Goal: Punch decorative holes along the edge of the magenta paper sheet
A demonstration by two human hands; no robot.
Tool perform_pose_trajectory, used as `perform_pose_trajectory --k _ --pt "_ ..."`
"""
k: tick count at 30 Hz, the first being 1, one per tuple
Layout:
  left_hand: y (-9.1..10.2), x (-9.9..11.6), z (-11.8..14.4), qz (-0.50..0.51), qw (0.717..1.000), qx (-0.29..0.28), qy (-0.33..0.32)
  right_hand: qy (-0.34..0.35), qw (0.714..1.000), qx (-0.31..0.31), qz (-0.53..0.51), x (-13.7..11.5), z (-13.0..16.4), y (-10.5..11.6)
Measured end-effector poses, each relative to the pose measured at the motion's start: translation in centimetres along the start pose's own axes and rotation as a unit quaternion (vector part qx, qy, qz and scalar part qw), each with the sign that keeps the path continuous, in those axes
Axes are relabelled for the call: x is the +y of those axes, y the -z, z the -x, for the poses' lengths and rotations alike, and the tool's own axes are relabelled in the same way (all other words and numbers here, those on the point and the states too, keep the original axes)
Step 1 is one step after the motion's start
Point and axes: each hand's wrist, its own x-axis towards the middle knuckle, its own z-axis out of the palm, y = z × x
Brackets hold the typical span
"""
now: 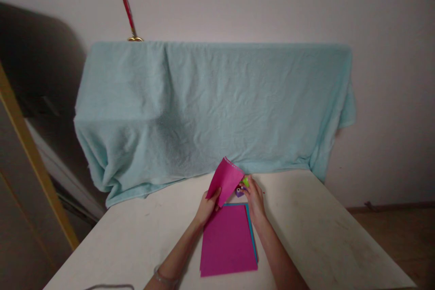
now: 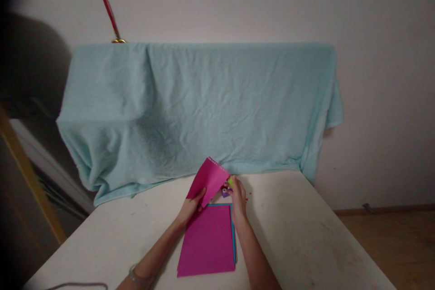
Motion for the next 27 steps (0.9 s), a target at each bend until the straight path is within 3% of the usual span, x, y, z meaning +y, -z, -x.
perform_pose_trajectory --k 7,12,14,20,27 --pt "0.1 1.9 0.6 0.054 0.996 -0.057 -0.031 0.002 0.999 0.038 0.019 -0.3 -0.4 0.6" --pt "0.0 1.6 0.1 0.134 0.991 -0.014 -0.012 -0.002 0.998 0.053 0.042 -0.4 -0.5 0.6" --pt "0.0 1.3 -0.1 0.143 0.989 -0.029 0.000 -0.007 0.997 0.057 0.050 -0.3 -0.5 0.6" --pt "0.1 1.0 0.0 0.136 0.987 -0.080 0.005 0.011 0.999 0.029 0.026 -0.1 -0.5 0.7" --pt "0.0 1.4 0.2 0.137 0.988 -0.070 -0.004 0.027 0.999 0.013 0.022 0.4 -0.8 0.9"
